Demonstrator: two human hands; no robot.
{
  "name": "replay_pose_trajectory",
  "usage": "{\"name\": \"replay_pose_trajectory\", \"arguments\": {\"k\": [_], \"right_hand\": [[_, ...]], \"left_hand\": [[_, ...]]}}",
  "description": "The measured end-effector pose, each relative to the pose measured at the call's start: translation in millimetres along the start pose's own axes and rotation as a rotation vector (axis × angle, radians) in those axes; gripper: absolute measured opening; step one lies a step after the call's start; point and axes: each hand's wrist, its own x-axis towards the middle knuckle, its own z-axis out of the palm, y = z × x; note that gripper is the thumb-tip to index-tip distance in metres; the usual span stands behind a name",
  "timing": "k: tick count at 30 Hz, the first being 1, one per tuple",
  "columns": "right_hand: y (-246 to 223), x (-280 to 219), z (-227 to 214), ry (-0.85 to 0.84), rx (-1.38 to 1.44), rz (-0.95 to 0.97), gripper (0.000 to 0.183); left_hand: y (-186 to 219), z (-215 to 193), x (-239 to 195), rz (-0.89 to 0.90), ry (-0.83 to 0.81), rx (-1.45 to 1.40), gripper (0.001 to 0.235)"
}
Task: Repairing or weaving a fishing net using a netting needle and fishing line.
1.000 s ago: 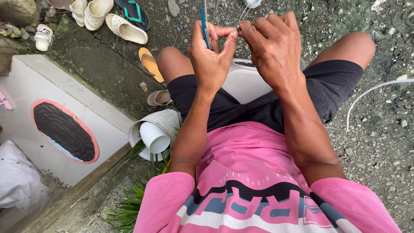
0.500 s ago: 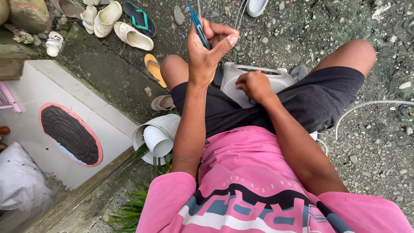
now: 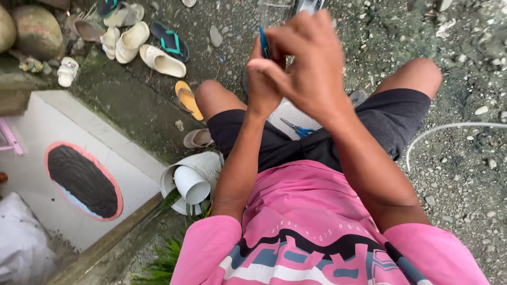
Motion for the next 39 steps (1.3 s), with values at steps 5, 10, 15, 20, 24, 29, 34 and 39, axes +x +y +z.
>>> {"name": "replay_pose_trajectory", "arguments": {"k": [5, 10, 15, 20, 24, 29, 34, 39], "right_hand": [[-1, 9, -2, 0.056, 0.383, 0.085, 0.008], [85, -22, -18, 0.785, 1.120, 0.485, 0.011], [73, -31, 24, 0.495, 0.984, 0.871, 0.019], [88, -33, 56, 0.149, 1.308, 0.932, 0.052], [74, -29, 26, 0.344, 1.247, 0.761, 0.016], [66, -45, 2, 0.409, 0.906, 0.569, 0.019], [65, -56, 8, 0.429, 0.913, 0.633, 0.018], [66, -60, 9, 0.385, 0.937, 0.620, 0.019]], "left_hand": [[2, 10, 1, -0.088, -0.008, -0.116, 0.029], [-3, -3, 2, -0.178, -0.068, -0.700, 0.040], [-19, -8, 9, -0.203, -0.124, -1.043, 0.043], [-6, -11, 14, -0.240, -0.217, -0.997, 0.021], [-15, -16, 28, -0.244, 0.010, -0.800, 0.030], [-10, -1, 30, -0.053, 0.197, -0.615, 0.024], [1, 10, 25, -0.390, -0.029, -0.983, 0.020], [7, 15, 20, -0.449, -0.081, -0.908, 0.033]]}}
